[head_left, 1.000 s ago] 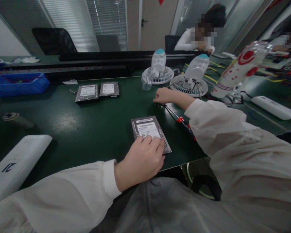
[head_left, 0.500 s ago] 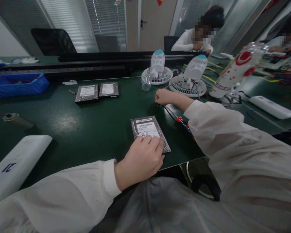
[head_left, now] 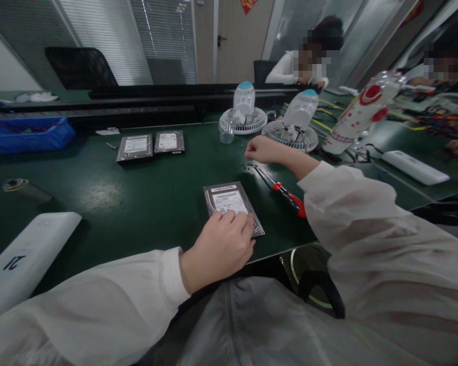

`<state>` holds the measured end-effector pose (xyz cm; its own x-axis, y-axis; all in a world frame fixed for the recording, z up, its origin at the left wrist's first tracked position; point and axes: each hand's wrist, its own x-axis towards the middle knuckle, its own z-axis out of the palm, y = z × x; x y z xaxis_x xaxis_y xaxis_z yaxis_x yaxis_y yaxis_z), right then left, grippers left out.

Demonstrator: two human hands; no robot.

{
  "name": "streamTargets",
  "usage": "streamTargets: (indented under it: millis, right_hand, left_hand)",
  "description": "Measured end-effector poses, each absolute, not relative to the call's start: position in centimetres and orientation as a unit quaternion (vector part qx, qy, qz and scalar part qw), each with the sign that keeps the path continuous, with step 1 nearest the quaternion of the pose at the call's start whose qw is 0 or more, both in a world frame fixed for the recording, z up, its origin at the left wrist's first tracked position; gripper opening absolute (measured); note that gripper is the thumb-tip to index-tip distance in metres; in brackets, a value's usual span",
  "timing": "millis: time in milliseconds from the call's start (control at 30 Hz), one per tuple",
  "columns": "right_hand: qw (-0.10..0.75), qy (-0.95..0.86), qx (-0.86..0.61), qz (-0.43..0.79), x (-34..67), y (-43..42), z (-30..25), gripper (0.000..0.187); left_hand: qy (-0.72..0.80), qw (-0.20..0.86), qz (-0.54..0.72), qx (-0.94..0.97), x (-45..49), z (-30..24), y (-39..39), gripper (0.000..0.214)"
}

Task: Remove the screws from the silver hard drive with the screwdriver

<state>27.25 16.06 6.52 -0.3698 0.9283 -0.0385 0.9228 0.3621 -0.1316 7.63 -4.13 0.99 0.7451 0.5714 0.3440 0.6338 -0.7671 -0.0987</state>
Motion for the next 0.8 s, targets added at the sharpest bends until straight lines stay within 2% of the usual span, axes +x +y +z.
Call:
streamTargets:
  millis: [100,200,333,500,800]
  right_hand:
    - [0.048,-0.819,-0.559,0.121,27.7,13.0,7.1,0.022]
    - [0.115,-0.795,-0.513,0.304,28.0,8.8,6.7,0.019]
    - [0.15,-0.759,-0.483,0.411,27.9,4.5,5.1,0.022]
    - [0.216,-0.706,-0.518,0.431,27.3,3.2,3.2,0.022]
    - [0.224,-0.694,-0.536,0.426,27.4,3.2,2.9,0.02]
  left_hand:
    - [-0.324,0.1,-0.144,-0.93,7.6,1.1,-4.1,0.042]
    - [-0.324,0.099,-0.144,-0.93,7.7,1.2,-4.0,0.042]
    - [-0.322,0.104,-0.14,-0.931,7.7,1.2,-4.0,0.041]
    - [-0.326,0.107,-0.14,-0.929,7.7,1.2,-4.1,0.041]
    - [-0.325,0.101,-0.146,-0.929,7.7,1.3,-4.2,0.039]
